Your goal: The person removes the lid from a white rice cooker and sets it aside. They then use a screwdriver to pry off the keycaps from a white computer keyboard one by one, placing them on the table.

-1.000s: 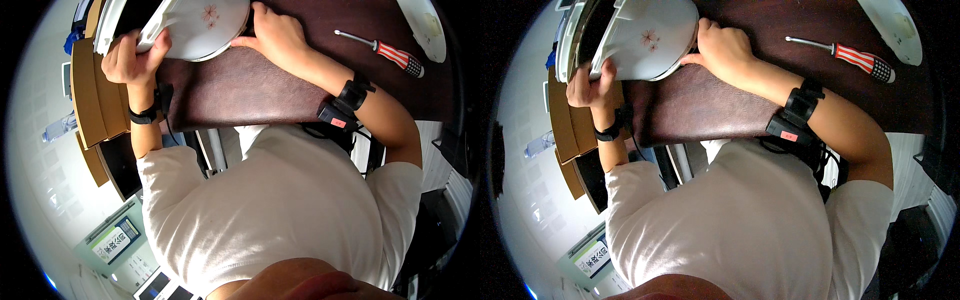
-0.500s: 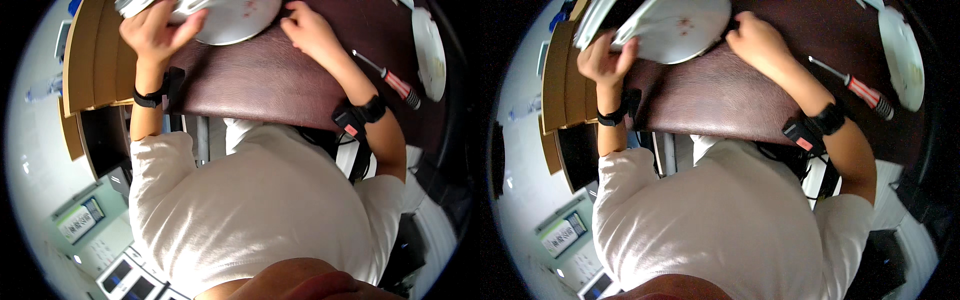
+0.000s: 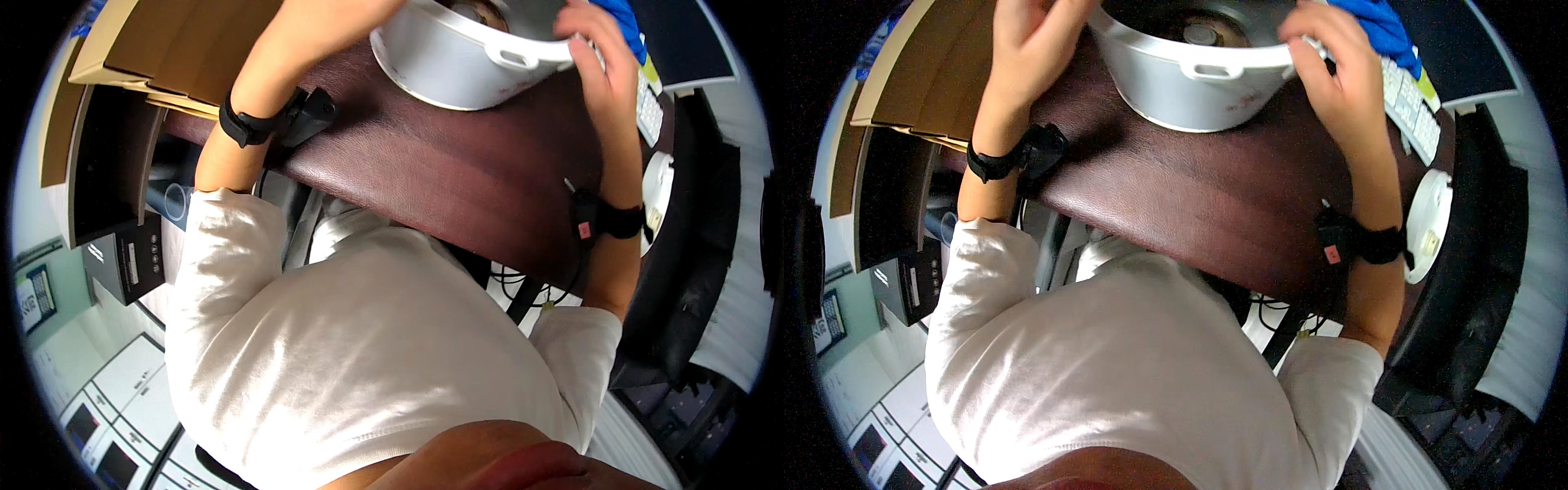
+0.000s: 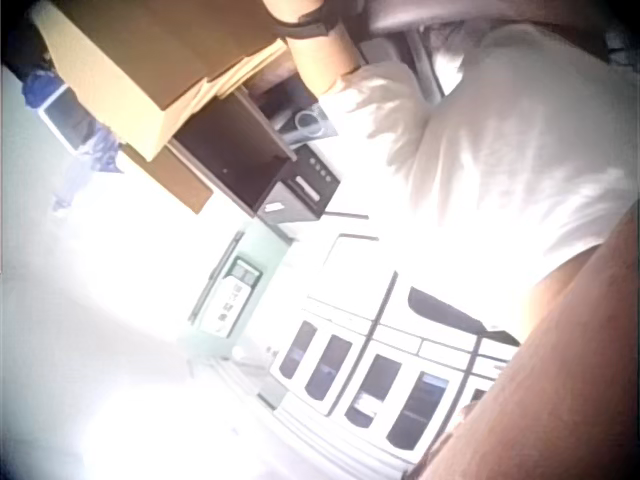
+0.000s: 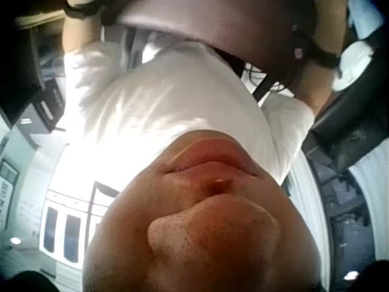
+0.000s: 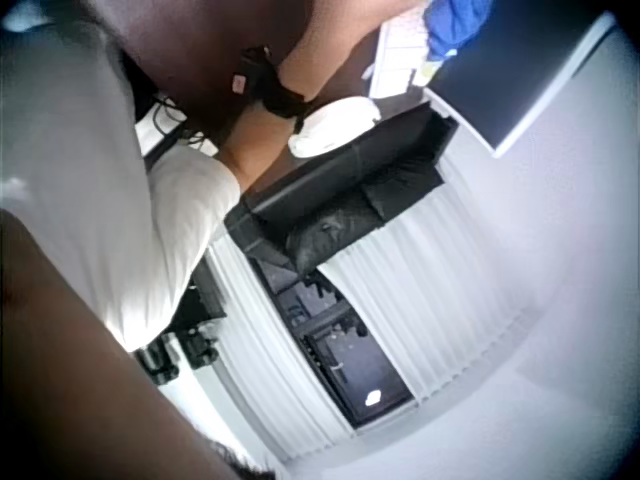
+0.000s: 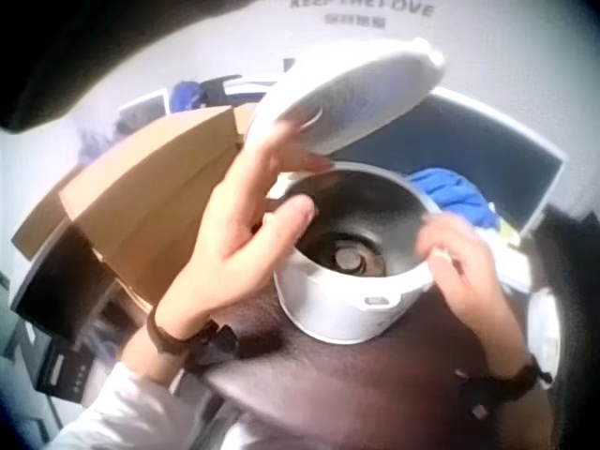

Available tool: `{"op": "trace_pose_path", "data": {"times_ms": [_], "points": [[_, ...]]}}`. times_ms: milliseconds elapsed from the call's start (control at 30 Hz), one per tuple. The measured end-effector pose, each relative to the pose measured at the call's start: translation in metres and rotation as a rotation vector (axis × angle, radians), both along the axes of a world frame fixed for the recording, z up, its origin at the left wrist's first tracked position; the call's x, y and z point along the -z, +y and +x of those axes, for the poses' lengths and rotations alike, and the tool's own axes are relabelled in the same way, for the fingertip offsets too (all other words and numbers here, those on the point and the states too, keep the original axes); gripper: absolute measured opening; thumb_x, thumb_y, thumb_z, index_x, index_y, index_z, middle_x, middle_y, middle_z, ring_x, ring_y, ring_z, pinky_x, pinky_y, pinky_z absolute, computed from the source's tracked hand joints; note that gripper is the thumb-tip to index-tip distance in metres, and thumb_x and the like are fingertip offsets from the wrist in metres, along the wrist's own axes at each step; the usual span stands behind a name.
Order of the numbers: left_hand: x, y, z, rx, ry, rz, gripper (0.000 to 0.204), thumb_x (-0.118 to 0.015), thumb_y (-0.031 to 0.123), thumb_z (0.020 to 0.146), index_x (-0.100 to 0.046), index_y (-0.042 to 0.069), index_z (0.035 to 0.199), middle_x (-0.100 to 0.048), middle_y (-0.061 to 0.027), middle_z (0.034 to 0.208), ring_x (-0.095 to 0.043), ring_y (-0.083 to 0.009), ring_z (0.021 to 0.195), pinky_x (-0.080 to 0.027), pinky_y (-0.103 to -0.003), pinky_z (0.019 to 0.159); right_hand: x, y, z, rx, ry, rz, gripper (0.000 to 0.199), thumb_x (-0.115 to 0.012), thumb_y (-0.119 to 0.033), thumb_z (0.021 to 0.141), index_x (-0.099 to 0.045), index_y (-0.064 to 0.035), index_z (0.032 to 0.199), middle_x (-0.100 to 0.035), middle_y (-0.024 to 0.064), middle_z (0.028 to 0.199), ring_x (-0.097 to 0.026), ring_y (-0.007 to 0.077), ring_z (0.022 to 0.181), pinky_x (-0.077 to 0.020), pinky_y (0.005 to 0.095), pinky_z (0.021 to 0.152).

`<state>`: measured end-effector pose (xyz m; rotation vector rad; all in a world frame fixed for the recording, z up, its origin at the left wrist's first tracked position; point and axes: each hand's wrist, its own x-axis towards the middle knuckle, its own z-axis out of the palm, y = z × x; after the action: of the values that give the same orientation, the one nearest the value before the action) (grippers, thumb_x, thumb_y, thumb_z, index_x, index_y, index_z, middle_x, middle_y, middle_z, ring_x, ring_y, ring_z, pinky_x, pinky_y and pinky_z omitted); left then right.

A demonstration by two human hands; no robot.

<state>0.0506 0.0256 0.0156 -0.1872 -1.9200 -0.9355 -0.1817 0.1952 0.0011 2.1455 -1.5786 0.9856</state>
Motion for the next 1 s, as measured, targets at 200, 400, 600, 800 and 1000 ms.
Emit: {"op": "trace_pose_path", "data": {"times_ms": [200,400,600,800,1000], "points": [[0.012,-0.02,0.008,0.001,0.155,0.36,0.048,-0.05,-0.002,0.092,-0.04,0.005,0.139,-0.058,-0.0073,0.11,-0.054,-0.0121,0.099,-0.046,-0.026,0.087,0.002,-0.003,0.006,-0.083,-0.209,0.076,0.008,-0.052,-0.005,0.079,-0.057,0.0007,0.076,-0.062,0.0126,0.086,-0.06,0.0321,0.104,-0.0412,0.0398,0.096],[0.045,-0.016,0.007,-0.371,-0.092,0.488,0.047,-0.066,0.02,0.09,-0.044,0.001,0.126,-0.052,-0.0107,0.115,-0.049,-0.0167,0.109,-0.042,-0.029,0.092,0.002,-0.004,0.008,-0.051,-0.179,0.089,0.012,-0.054,-0.009,0.081,-0.056,-0.0003,0.073,-0.059,0.0113,0.079,-0.061,0.0289,0.097,-0.0376,0.0454,0.102],[0.045,-0.027,-0.01,-0.017,-0.221,0.855,0.082,-0.064,0.038,0.089,-0.023,-0.011,0.141,-0.042,-0.0238,0.136,-0.042,-0.0275,0.128,-0.035,-0.034,0.107,-0.012,-0.01,-0.006,-0.032,-0.129,0.223,0.006,-0.059,-0.003,0.082,-0.057,-0.0011,0.076,-0.059,0.0074,0.072,-0.061,0.0192,0.073,-0.0505,0.0365,0.083],[0.055,-0.053,-0.022,0.292,-0.122,0.754,0.061,-0.056,0.029,0.092,-0.038,-0.009,0.136,-0.048,-0.0173,0.133,-0.044,-0.0216,0.125,-0.035,-0.032,0.106,-0.053,-0.018,-0.019,0.011,-0.581,0.212,0.043,-0.062,-0.002,0.084,-0.052,0.0047,0.125,-0.065,0.0142,0.098,-0.064,0.0182,0.082,-0.0518,0.0305,0.074],[0.062,-0.031,-0.017,0.15,-0.286,0.906,0.088,-0.06,0.056,0.085,-0.033,-0.012,0.134,-0.048,-0.0226,0.127,-0.048,-0.0252,0.119,-0.041,-0.032,0.099,-0.131,-0.066,-0.028,-0.075,-0.093,0.093,0.044,-0.05,-0.023,0.091,-0.056,0.0028,0.126,-0.063,0.0227,0.119,-0.062,0.0329,0.111,-0.0435,0.0443,0.102]]}}
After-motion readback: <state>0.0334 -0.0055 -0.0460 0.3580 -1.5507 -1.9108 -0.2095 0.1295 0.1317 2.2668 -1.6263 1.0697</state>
